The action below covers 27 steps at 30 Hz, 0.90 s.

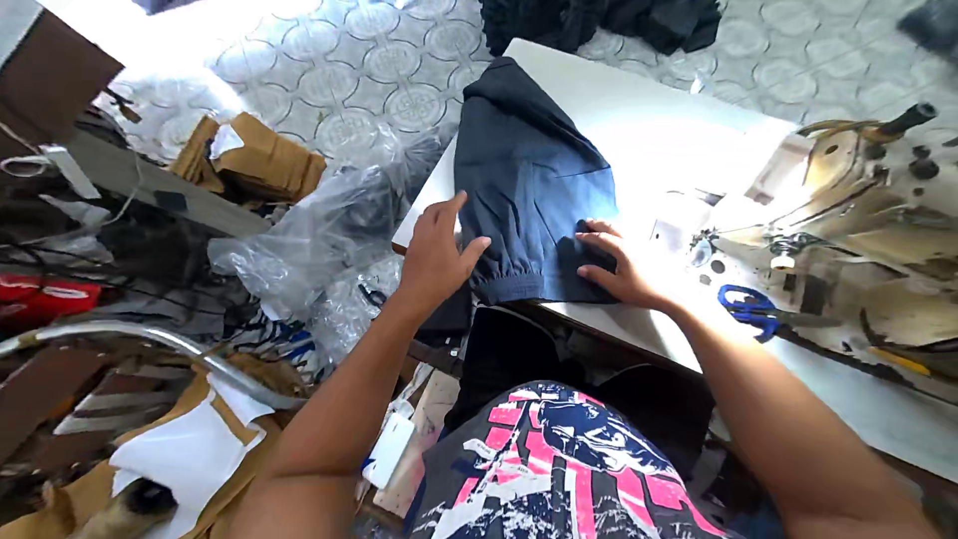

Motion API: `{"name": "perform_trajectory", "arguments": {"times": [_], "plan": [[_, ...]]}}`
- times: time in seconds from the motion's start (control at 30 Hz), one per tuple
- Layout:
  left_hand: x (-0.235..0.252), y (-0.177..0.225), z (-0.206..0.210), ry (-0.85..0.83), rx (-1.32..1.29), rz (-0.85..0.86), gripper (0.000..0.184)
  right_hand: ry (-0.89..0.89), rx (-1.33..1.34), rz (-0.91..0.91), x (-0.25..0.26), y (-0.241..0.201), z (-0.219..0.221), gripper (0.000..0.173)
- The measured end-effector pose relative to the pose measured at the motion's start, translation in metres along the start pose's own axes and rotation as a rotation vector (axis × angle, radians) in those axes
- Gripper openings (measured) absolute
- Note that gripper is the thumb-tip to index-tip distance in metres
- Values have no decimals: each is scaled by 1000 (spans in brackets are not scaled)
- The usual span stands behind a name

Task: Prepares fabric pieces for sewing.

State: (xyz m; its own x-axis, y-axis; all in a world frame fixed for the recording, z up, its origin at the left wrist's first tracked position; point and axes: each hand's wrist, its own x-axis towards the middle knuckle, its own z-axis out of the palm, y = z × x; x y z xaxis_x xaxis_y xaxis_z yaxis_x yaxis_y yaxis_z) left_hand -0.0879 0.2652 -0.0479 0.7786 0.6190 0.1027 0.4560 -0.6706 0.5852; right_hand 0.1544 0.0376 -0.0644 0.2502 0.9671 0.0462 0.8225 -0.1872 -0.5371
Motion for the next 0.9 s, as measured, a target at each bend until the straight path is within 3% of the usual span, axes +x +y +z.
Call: {"name": "perform_trajectory", "arguments": {"times": [0.1,0.27,0.33,0.4,0.47,0.53,0.77,0.9], "plan": [[-8,34,13,-80,82,312,64,254,53,121,-44,-8,4,60],[10,86,75,-253,150,553,89,499,161,433,-88,-21,27,101],[26,96,94,-328,221,586,88,596,113,450,-99,-29,35,93],[39,102,101,-358,234,595,69,676,99,407,-106,-38,44,68],[49,106,95,-377,159,575,46,638,197,329,-107,-47,50,44],[55,95,92,-391,40,551,29,480,379,267,-99,-55,51,35],[39,82,38,-142,-450,219,25,32,953,336,-40,-67,37,68],[20,69,-2,90,-671,211,20,178,1168,469,-18,-60,52,59]]}}
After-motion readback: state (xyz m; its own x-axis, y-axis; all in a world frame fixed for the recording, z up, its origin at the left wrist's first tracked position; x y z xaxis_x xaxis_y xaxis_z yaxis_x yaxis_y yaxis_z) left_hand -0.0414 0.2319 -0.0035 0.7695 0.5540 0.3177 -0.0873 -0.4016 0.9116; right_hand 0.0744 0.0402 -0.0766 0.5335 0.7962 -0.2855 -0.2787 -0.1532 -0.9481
